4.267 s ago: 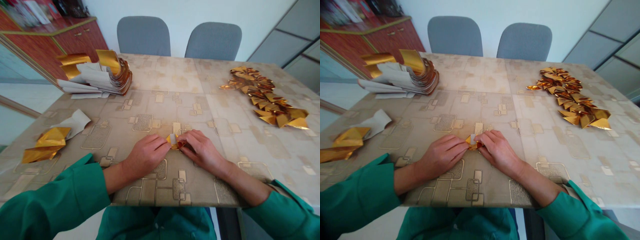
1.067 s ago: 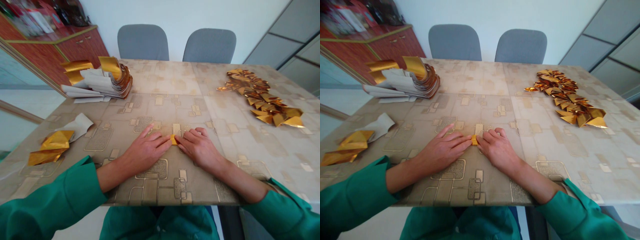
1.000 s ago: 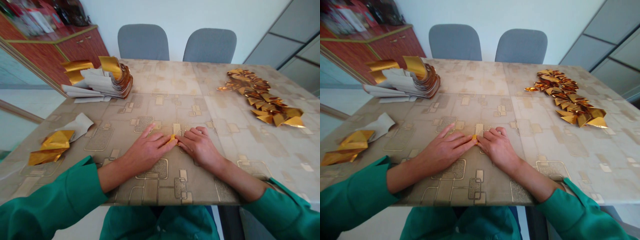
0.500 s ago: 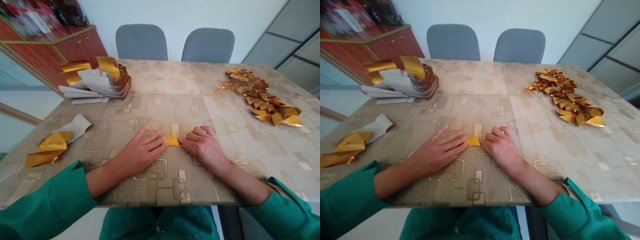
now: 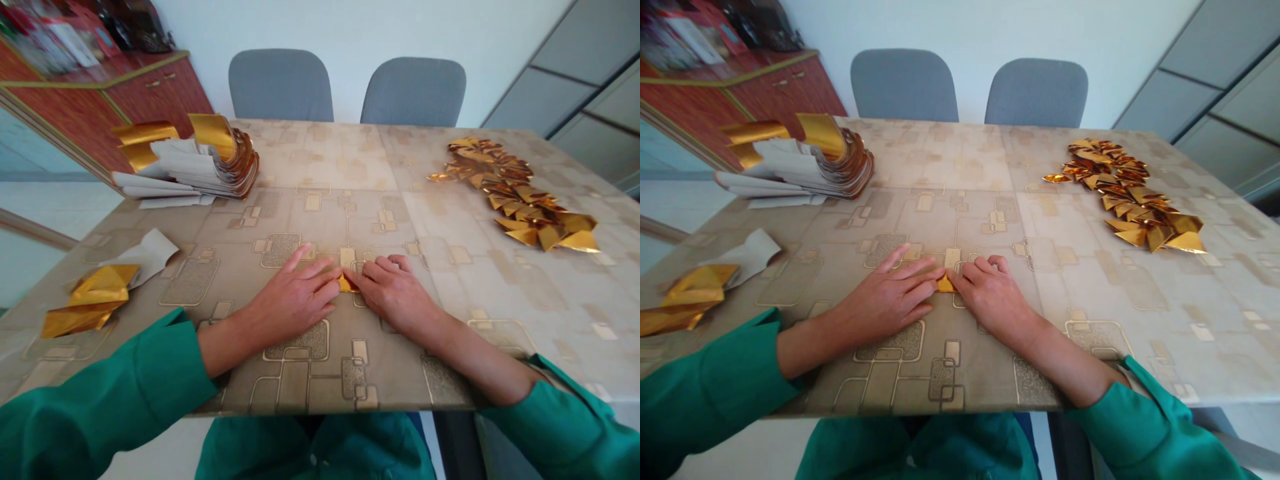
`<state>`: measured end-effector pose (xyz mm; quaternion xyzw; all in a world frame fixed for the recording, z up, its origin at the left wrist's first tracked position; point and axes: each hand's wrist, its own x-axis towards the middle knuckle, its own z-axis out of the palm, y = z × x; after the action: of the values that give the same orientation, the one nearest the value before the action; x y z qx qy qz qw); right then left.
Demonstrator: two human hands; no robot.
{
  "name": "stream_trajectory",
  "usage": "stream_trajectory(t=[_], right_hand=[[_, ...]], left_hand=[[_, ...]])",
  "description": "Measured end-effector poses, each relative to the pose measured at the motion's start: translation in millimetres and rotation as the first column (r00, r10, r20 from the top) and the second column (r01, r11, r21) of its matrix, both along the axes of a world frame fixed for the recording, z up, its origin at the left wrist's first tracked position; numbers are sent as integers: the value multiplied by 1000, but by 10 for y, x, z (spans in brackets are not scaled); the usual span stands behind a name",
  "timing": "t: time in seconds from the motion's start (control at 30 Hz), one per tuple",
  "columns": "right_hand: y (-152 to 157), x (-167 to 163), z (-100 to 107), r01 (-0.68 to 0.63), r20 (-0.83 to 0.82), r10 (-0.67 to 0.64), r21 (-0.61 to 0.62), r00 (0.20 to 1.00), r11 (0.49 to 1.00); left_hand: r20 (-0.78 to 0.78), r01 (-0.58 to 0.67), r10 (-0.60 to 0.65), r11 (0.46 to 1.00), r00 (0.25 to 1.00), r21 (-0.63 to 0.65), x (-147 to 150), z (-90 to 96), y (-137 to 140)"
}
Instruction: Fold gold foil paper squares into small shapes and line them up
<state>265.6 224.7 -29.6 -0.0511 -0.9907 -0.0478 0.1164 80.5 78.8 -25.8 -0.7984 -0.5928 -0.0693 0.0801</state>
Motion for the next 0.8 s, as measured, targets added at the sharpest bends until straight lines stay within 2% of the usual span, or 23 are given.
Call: stream_trajectory(t=[0.2,0.4,0.57,0.8], right_hand=[[20,39,107,20,-38,-20,-3,999,1000],[-18,54,162,-149,-60,144,-90,988,985],[12,76,163,-189,-50,185,-91,981,978],[39,100,259,-216,-78,206,-153,975,964]], left_hand=[[-16,44,-45,997,999,-57,-132,-19,-83],[-34,59,-62,994,997,-96,-151,-30,-84],[-34,68,-71,994,997,-89,-162,-17,-81],[-45,97,-101,991,994,-87,-298,-13,-173]])
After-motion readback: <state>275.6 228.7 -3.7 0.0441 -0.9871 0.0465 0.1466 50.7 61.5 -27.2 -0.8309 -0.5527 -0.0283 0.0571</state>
